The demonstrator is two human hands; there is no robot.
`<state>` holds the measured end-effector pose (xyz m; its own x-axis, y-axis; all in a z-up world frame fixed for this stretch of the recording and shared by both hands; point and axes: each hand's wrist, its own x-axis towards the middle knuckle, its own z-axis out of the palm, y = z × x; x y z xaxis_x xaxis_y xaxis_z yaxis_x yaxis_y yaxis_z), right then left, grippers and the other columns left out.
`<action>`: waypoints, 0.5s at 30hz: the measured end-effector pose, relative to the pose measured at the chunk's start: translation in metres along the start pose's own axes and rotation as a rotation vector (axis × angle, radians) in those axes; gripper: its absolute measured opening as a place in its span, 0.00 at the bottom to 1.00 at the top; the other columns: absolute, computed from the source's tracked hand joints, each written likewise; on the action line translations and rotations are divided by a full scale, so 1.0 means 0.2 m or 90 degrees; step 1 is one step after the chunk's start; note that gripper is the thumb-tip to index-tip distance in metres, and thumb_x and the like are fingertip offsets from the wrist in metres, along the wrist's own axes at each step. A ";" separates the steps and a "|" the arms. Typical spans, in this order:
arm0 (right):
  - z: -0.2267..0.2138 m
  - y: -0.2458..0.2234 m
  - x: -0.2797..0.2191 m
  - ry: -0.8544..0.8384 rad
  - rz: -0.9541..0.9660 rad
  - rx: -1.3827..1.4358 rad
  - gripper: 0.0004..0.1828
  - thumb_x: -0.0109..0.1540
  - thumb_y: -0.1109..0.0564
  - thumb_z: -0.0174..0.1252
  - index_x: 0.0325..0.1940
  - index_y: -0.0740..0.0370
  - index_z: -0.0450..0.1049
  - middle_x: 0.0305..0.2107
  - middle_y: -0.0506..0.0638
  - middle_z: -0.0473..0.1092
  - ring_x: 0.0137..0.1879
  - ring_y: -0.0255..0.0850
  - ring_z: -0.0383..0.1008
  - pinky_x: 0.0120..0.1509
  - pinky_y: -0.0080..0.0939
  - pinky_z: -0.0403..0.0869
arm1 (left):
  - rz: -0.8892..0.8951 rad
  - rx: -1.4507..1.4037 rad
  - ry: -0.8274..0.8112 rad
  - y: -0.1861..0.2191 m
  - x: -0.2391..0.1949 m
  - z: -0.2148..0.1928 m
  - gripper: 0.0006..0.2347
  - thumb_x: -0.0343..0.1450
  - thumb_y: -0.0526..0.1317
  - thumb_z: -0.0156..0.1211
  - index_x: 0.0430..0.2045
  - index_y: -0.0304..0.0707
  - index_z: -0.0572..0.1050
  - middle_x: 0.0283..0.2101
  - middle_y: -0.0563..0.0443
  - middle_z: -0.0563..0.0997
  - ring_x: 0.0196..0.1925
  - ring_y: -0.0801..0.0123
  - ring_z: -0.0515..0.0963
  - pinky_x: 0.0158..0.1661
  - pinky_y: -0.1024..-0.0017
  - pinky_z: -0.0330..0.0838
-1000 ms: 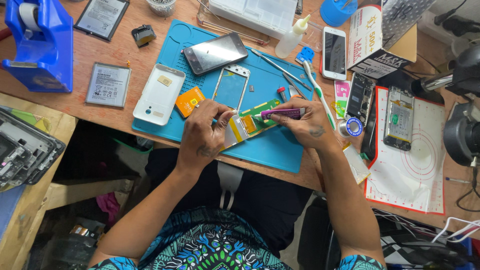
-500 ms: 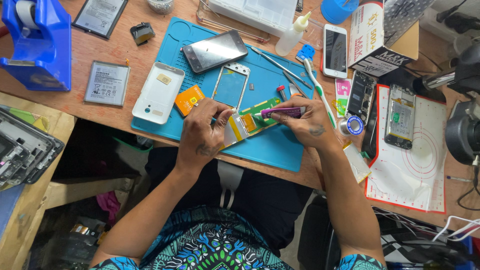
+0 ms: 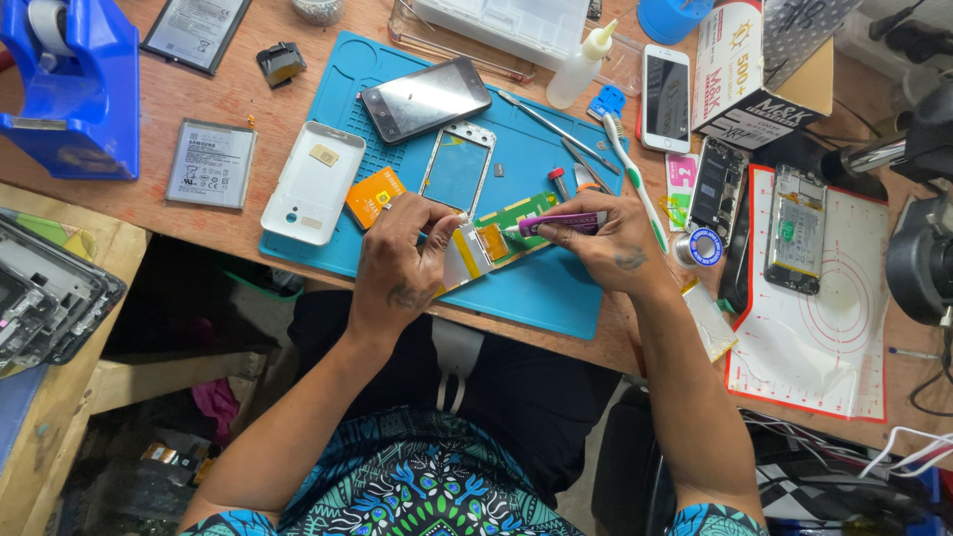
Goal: The person disassembles a white smartphone using a screwdriver and a plastic pry tool. They remove the back cover, unscrew internal components, and separate the motherboard from the frame. The person then applies a purple adhesive to the motherboard and places it back into the phone frame.
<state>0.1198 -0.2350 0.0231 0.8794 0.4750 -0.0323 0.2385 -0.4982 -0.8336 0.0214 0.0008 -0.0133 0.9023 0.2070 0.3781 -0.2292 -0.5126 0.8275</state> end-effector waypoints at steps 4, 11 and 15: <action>0.00 0.00 0.00 -0.003 0.003 -0.005 0.10 0.57 0.59 0.72 0.41 0.60 0.84 0.29 0.42 0.73 0.33 0.27 0.68 0.36 0.29 0.66 | -0.005 0.008 -0.004 0.00 0.00 0.00 0.09 0.76 0.41 0.59 0.32 0.33 0.77 0.35 0.47 0.81 0.38 0.62 0.81 0.42 0.64 0.77; -0.02 0.01 0.00 -0.008 -0.002 -0.021 0.10 0.56 0.58 0.72 0.41 0.60 0.83 0.28 0.42 0.74 0.33 0.27 0.69 0.35 0.29 0.67 | -0.001 0.011 0.002 0.00 0.00 0.00 0.09 0.76 0.41 0.59 0.32 0.33 0.77 0.36 0.47 0.81 0.39 0.62 0.81 0.44 0.63 0.77; -0.02 0.02 0.00 -0.009 -0.020 -0.015 0.10 0.56 0.58 0.73 0.41 0.60 0.83 0.28 0.42 0.73 0.33 0.27 0.69 0.35 0.29 0.66 | -0.004 0.007 -0.001 0.00 0.00 0.00 0.09 0.75 0.41 0.59 0.33 0.33 0.77 0.36 0.47 0.81 0.38 0.63 0.81 0.43 0.64 0.77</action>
<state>0.1216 -0.2398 0.0216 0.8657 0.5004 -0.0142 0.2757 -0.5003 -0.8208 0.0214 0.0010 -0.0133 0.9044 0.2084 0.3723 -0.2195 -0.5209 0.8249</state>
